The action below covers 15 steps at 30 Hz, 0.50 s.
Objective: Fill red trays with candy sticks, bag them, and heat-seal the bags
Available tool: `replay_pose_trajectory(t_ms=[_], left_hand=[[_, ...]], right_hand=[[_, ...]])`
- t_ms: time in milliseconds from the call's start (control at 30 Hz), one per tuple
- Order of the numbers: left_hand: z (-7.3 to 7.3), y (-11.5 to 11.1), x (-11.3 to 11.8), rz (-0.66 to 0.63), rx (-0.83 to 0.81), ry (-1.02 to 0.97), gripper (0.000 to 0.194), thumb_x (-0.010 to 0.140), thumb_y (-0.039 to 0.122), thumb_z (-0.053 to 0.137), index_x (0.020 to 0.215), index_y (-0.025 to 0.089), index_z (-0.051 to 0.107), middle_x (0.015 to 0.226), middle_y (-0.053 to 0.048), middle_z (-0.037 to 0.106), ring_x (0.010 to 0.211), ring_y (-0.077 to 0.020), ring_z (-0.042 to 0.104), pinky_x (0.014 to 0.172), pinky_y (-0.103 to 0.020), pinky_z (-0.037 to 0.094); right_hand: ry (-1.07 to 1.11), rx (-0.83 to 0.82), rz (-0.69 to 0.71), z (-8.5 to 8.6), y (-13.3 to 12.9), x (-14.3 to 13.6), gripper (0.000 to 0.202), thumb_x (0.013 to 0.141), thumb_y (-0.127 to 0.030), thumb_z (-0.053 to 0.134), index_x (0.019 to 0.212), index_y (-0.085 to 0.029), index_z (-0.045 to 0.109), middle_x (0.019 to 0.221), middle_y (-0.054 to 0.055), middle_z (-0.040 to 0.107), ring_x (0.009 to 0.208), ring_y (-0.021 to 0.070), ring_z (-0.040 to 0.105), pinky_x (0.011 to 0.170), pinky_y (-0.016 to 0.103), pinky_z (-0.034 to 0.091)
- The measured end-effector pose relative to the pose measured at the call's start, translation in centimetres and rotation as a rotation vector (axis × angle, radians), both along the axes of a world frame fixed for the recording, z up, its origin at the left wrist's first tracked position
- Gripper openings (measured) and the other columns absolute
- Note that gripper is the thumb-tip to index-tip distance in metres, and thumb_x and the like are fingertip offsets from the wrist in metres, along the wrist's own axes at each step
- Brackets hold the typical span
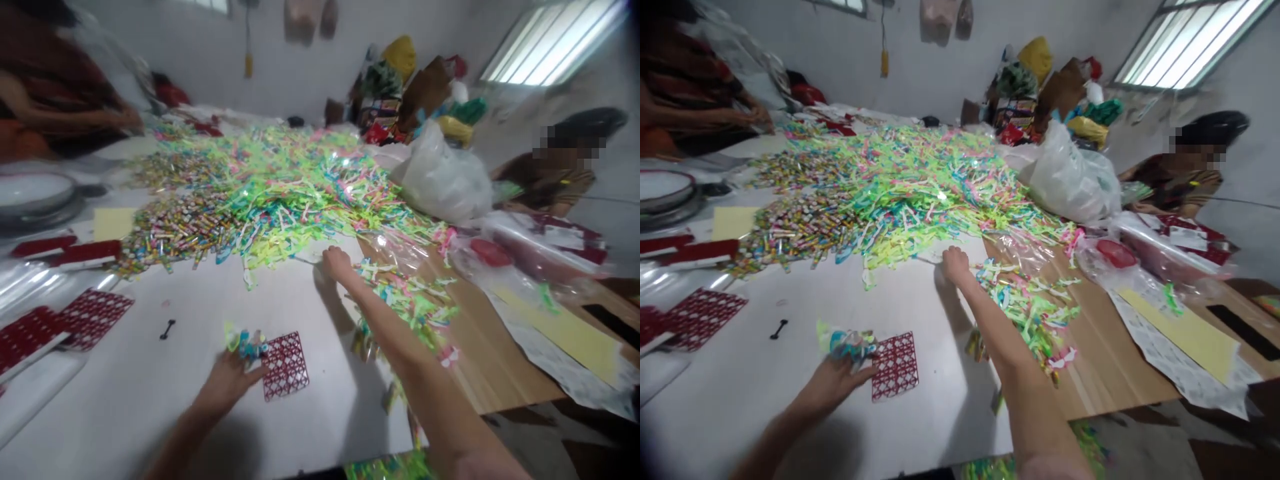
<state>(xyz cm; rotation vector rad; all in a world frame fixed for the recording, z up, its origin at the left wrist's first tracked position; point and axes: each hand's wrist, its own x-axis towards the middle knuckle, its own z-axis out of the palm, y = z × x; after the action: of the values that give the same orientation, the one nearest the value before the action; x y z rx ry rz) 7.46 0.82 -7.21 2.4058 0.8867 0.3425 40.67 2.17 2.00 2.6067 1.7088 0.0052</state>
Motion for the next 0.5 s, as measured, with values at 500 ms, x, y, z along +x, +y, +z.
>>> replay_pose_trajectory(t_ms=[500], left_hand=[[12.0, -1.7, 5.1, 0.257, 0.047, -0.497, 0.049, 0.071, 0.003, 0.040, 0.114, 0.018, 0.055, 0.114, -0.009, 0.055, 0.110, -0.0202, 0.054, 0.098, -0.042, 0.045]], right_hand=[[0.284, -0.068, 0.035, -2.8, -8.9, -7.9, 0.019, 0.085, -0.029, 0.056, 0.093, -0.014, 0.064, 0.095, 0.013, 0.069, 0.084, 0.0213, 0.063, 0.068, 0.026, 0.042]])
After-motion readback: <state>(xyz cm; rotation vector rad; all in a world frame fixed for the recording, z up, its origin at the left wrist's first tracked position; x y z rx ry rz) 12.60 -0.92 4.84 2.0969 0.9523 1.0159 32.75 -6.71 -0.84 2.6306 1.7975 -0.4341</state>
